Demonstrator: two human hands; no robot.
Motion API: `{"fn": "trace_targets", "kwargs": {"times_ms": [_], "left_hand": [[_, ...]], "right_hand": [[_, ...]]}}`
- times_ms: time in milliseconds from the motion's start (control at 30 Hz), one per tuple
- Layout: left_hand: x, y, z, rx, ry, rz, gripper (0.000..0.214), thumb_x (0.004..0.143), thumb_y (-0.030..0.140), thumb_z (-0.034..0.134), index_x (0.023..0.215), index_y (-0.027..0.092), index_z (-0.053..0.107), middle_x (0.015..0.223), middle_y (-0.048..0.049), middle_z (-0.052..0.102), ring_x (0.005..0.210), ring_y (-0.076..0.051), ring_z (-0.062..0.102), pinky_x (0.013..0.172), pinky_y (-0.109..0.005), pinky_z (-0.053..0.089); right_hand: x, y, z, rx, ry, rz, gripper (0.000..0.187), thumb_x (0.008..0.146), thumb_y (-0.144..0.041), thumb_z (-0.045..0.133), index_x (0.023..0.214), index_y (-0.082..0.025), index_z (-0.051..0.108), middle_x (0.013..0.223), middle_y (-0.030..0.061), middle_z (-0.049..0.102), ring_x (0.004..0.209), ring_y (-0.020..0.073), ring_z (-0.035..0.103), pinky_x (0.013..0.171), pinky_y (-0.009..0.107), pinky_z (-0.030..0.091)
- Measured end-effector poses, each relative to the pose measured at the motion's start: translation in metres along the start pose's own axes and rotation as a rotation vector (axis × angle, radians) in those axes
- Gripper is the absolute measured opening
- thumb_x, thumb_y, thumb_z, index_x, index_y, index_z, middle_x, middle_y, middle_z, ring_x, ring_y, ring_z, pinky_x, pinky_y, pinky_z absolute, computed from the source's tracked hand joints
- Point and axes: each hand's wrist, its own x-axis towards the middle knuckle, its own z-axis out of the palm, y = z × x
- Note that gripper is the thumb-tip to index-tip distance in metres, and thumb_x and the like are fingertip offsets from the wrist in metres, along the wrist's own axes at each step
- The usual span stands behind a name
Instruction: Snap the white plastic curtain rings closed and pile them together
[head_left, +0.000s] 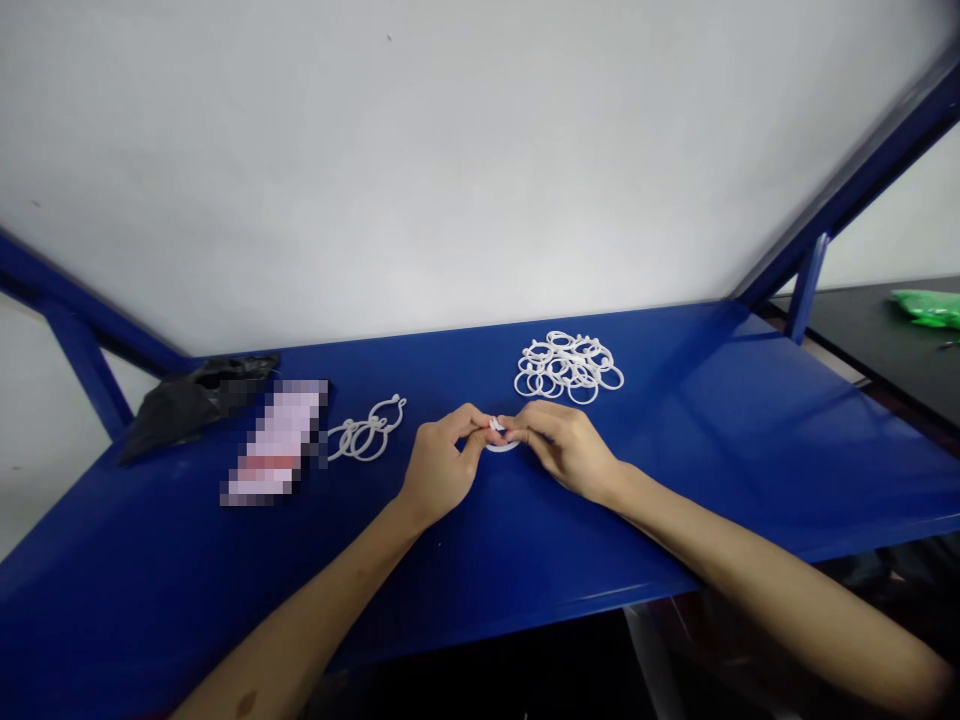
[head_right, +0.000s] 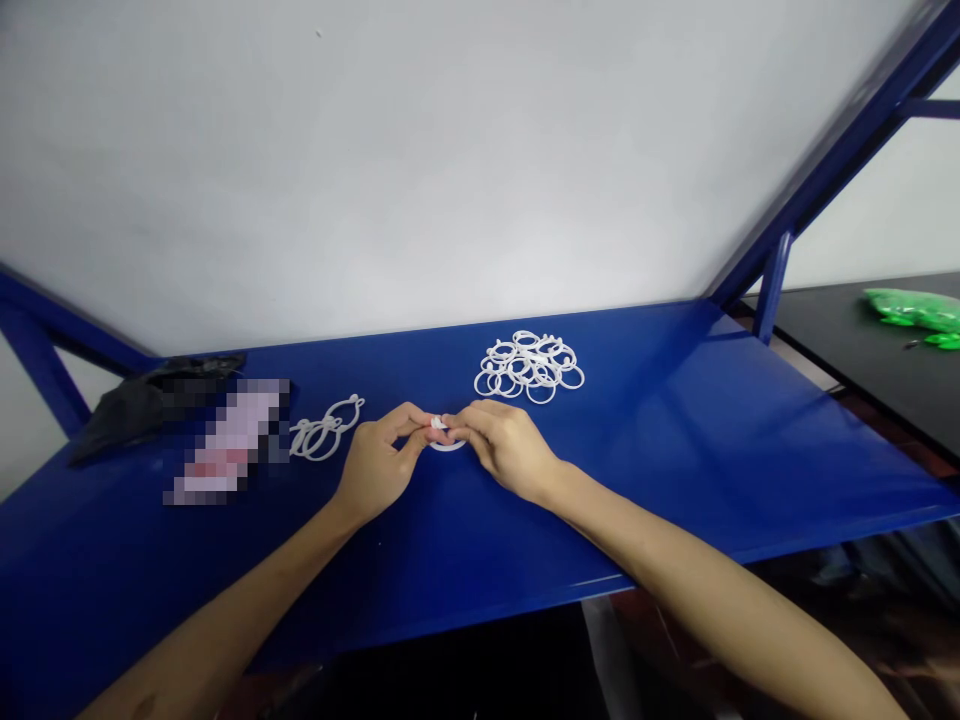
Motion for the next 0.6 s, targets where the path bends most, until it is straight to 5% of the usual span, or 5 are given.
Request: {"fn": "trace_targets", "kwargs": {"times_ms": [333, 467, 600], "left_hand": [[0.001, -0.007, -0.001, 0.288, -0.023, 0.174, 0.014, 0.095, 0.028, 0.056, 0.087, 0.024, 0.067, 0.085, -0.0015, 0.074, 0.083, -0.019, 0.067, 0.080, -0.033, 0.051], [0.012, -0.023, -0.016, 0.485, -0.051, 0.160, 0.023, 0.095, 0.037, 0.056, 0.111, 0.026, 0.069, 0.109, -0.0052, 0.075, 0.101, -0.024, 0.064, 0.093, -0.042, 0.047], [0.024, -0.045, -0.048, 0.752, 0.019, 0.030, 0.031, 0.096, 0.034, 0.048, 0.120, 0.024, 0.065, 0.121, -0.0088, 0.070, 0.111, -0.029, 0.058, 0.096, -0.045, 0.044]], "right_hand": [[0.004, -0.001, -0.008, -0.187, -0.058, -0.061, 0.029, 0.104, -0.026, 0.041, 0.104, -0.019, 0.069, 0.086, 0.0076, 0.066, 0.077, 0.0176, 0.062, 0.070, 0.030, 0.053], [0.013, 0.008, -0.030, -0.371, 0.133, 0.096, 0.027, 0.100, -0.025, 0.046, 0.104, -0.024, 0.072, 0.093, 0.0083, 0.067, 0.077, 0.0191, 0.064, 0.066, 0.031, 0.053], [0.011, 0.033, -0.063, -0.644, 0.248, 0.403, 0.020, 0.092, -0.023, 0.056, 0.093, -0.019, 0.075, 0.086, 0.0098, 0.068, 0.068, 0.0202, 0.063, 0.062, 0.032, 0.049]]}}
